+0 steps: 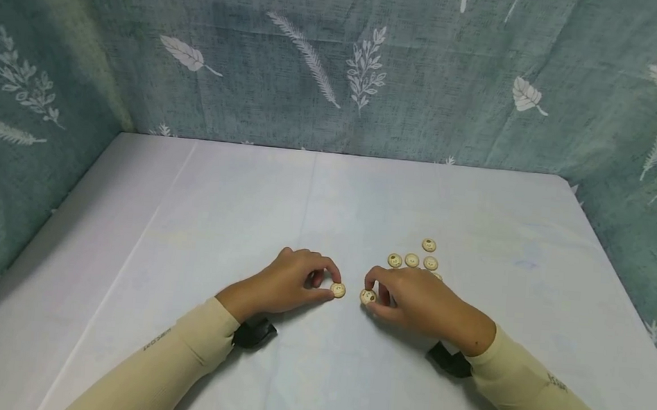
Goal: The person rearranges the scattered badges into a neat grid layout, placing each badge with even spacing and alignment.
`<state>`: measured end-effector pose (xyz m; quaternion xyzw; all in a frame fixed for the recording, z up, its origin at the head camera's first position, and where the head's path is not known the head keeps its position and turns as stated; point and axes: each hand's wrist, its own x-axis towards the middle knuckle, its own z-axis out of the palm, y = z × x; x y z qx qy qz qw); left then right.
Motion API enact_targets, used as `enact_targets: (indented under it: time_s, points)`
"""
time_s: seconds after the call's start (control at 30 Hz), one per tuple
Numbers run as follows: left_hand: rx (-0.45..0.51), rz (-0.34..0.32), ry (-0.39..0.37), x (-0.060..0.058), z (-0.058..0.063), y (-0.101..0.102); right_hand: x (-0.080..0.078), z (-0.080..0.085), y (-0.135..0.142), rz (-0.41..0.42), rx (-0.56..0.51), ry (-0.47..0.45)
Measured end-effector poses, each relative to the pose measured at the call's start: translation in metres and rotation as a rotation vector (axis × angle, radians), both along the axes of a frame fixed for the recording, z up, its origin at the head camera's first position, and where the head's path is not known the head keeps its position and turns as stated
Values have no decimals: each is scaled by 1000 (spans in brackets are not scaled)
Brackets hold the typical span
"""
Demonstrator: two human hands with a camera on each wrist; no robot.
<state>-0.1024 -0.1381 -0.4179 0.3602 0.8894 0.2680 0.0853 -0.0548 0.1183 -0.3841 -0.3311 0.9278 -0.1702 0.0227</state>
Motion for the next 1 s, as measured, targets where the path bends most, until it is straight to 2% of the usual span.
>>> enact_targets:
  time_s: [0.13,0.33,0.53,0.77,1.0]
  points:
    - [2,14,-2,1,0,-3,-5,2,1,-12,15,63]
    - [18,6,1,0,1,-5,-9,5,3,-116,-15,165]
    - [22,12,2,1,0,-4,-12,10,7,-158,-44,192]
    - [17,-9,3,2,-4,2,-13,5,14,-178,-42,214]
    - [18,-2,11,0,0,2,-21,11,17,-189,-113,207]
